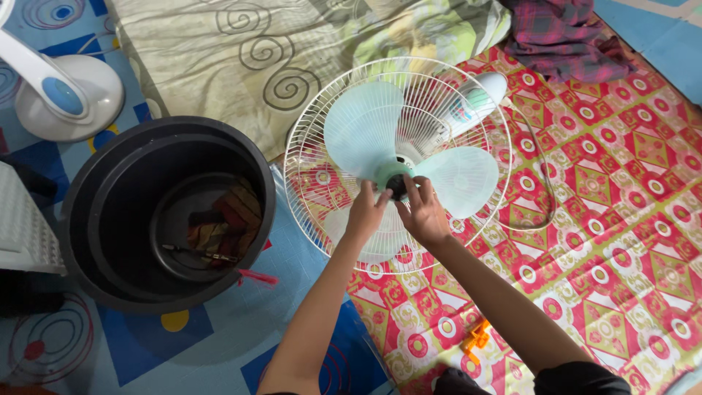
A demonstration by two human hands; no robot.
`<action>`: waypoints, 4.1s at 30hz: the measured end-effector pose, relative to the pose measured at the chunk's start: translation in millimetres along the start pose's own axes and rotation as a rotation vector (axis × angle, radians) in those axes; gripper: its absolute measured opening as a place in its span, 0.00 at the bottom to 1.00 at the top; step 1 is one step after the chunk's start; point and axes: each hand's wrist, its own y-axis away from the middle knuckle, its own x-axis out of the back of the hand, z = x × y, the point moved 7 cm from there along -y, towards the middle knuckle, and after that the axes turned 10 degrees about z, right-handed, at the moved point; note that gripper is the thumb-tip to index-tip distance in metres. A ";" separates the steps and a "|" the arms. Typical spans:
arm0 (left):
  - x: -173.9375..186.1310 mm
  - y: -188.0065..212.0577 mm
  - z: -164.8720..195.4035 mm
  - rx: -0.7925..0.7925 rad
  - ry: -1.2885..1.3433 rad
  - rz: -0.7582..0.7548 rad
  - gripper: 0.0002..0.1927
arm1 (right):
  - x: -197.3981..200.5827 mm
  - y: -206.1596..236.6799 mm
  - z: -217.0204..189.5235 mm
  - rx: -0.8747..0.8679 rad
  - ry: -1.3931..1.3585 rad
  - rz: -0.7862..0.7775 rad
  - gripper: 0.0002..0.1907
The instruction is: The person disassembles an electric fan on a bed, using a screwdriver to loosen the rear grille and remove the blade assembly, then reattaches the blades and secures the fan components back together by hand.
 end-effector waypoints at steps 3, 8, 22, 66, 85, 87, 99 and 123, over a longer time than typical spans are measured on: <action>-2.4 1.0 2.5 0.051 -0.004 0.043 0.17 | 0.6 -0.5 2.7 0.004 0.072 -0.004 0.30; -0.7 -0.2 4.2 0.066 -0.003 0.056 0.16 | -9.5 -3.4 6.4 -0.044 0.142 -0.079 0.25; 17.1 1.7 29.7 0.002 -0.384 0.200 0.24 | 15.0 -1.9 -7.6 0.021 -0.080 0.081 0.28; 10.4 38.3 45.9 -0.299 -0.131 0.168 0.32 | -15.7 20.5 33.5 -0.629 -0.666 0.089 0.39; 12.2 38.9 72.8 -0.669 -0.338 0.086 0.26 | 53.1 -42.3 39.6 -0.155 0.232 0.286 0.37; 2.8 27.3 67.9 -0.607 -0.497 0.000 0.21 | 63.8 -45.9 54.5 -0.140 0.474 0.281 0.37; -15.3 36.2 64.9 -0.621 -0.818 -0.084 0.28 | 53.6 -6.7 124.9 -0.301 0.076 0.218 0.13; -3.3 1.1 17.3 -0.345 -0.632 -0.075 0.19 | 68.8 15.1 98.8 -0.195 0.312 0.336 0.19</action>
